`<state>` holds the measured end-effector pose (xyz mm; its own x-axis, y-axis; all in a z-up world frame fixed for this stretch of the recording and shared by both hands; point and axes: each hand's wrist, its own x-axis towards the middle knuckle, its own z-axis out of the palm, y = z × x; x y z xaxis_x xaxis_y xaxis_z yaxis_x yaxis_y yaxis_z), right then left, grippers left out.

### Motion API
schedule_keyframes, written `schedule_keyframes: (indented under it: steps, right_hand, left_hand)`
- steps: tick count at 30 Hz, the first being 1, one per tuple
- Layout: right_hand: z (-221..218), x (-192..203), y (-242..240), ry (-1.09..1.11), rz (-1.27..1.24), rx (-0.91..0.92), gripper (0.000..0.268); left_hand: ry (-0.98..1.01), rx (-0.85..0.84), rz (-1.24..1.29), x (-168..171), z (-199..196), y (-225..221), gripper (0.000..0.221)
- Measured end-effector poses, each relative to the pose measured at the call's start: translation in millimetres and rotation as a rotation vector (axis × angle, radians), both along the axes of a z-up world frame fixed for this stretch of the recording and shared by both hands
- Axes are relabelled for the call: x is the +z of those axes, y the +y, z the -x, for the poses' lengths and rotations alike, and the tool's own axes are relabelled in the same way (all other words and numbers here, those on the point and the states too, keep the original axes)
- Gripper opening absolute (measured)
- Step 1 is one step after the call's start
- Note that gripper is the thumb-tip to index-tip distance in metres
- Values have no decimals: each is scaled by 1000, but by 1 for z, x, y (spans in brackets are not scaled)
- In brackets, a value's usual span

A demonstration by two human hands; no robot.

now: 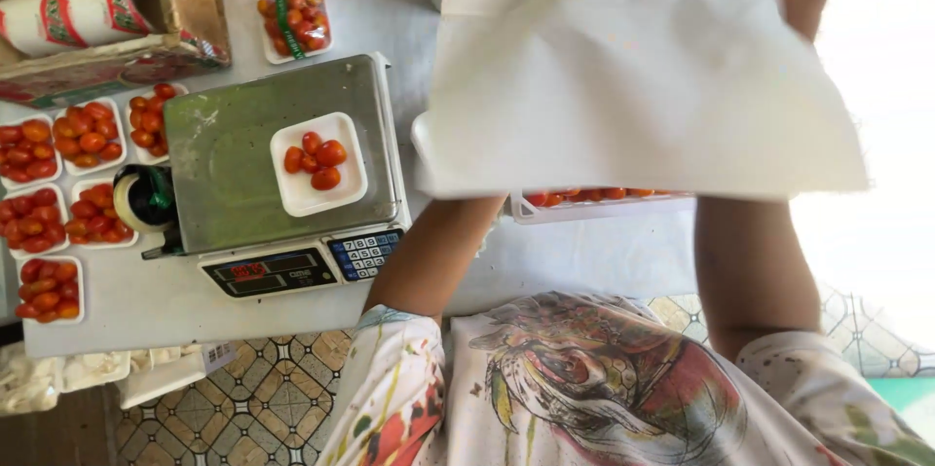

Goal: The person picks up tomatoes from a large crate, wipes them with a white cloth, and places them onto white foam trays positioned on a digital scale until they reach a target weight.

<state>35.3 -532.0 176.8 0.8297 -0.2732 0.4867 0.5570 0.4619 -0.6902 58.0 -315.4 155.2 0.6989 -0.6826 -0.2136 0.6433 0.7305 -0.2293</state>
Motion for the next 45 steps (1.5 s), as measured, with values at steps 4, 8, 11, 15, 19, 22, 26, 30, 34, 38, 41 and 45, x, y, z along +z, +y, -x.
schedule_keyframes:
  steps: [4,8,11,15,19,22,26,30,34,38,41,45]
  right_hand:
    - [14,-23,21,157,-152,157,32]
    - [25,-51,-13,372,-394,429,45]
    - [40,-69,-33,516,-564,614,56]
    - [43,-77,-28,606,-444,484,7]
    - [45,-62,-15,621,-544,155,35]
    - [46,-83,-47,298,-503,220,54]
    - [65,-82,-91,300,-534,166,60]
    - [84,-76,-131,278,-444,-1,33]
    - [108,-110,-184,149,-208,25,34]
    - [133,-167,-241,89,-493,275,99]
    - [136,-117,-206,11,-138,179,79]
    - [145,-91,-175,197,-298,-158,36]
  left_hand:
    - [-71,12,-205,-4,2,-4,74]
    - [-207,72,-498,-7,2,-7,68]
    - [-304,125,-690,-11,2,-10,64]
    - [-416,277,-766,-38,1,-22,55]
    - [-740,274,-927,-38,16,-29,38]
    - [-866,150,-810,-51,15,-26,58]
    - [-1226,58,-1719,-106,3,-24,48]
    - [-1501,-102,-2207,-115,11,-48,15]
    - [-1585,-157,-1972,-97,37,-82,6]
    - [-1825,-270,-1913,-112,57,-108,8]
    - [-1943,-310,-2000,-114,58,-115,18]
    - [-1956,-428,-2100,-114,56,-123,26]
